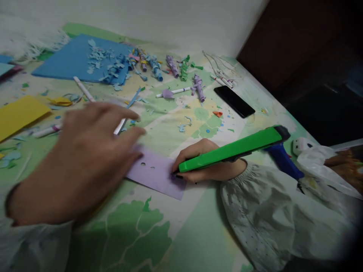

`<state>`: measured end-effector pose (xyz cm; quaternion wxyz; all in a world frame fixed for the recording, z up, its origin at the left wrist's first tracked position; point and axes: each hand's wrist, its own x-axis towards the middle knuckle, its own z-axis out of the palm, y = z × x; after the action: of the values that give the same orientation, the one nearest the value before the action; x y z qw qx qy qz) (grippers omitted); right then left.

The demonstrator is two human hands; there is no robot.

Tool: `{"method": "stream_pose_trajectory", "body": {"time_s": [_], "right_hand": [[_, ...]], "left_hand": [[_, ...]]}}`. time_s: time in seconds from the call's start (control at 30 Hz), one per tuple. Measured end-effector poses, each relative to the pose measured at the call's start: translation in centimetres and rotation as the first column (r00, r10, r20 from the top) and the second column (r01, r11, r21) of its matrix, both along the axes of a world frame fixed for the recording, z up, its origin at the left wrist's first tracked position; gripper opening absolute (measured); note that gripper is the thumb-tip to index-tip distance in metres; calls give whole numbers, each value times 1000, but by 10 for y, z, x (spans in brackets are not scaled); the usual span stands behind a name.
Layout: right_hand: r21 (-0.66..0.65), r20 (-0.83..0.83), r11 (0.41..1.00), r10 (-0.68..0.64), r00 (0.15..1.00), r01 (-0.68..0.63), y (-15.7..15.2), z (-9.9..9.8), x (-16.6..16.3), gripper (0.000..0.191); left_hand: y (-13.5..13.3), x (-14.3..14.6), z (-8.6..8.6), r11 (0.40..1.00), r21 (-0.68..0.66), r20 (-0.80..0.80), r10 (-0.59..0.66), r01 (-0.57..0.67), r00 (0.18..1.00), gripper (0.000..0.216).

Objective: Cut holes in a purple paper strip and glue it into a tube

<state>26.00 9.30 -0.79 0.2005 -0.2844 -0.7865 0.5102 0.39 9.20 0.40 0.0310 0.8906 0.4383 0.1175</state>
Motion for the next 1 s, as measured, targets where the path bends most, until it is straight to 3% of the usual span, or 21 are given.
{"method": "stream_pose_trajectory", "body": {"time_s": [0.03,0.07,0.13,0.3,0.53,0.77,0.93,1.0], "right_hand": [[16,21,1000,-15,1000,14,0,0,-1,13],[40,42,999,-32,999,30,-1,1,-1,12],[91,74,995,-57,996,50,-2,2,-2,10],[169,113,984,-83,990,64,-3,4,-4,7],[178,128,982,-91,988,67,-3,4,-3,7],[211,121,972,-130,984,102,-5,0,-3,6],[214,188,973,-132,973,90,-7,5,-5,9],[196,184,977,-123,975,86,-6,7,-6,11]], "left_hand": [[-6,10,1,996,13,-73,-90,91,993,27],[-11,17,1,977,14,-47,-213,214,976,29],[-14,25,-4,957,-2,33,-289,289,957,37],[-7,24,-17,970,-110,72,-211,218,975,39],[-4,24,-17,967,-132,57,-213,219,975,40],[-7,25,-17,971,-114,54,-205,210,977,42],[-2,19,-10,996,-10,-91,-84,84,992,54],[3,13,-9,998,21,-81,-53,55,995,54]]}}
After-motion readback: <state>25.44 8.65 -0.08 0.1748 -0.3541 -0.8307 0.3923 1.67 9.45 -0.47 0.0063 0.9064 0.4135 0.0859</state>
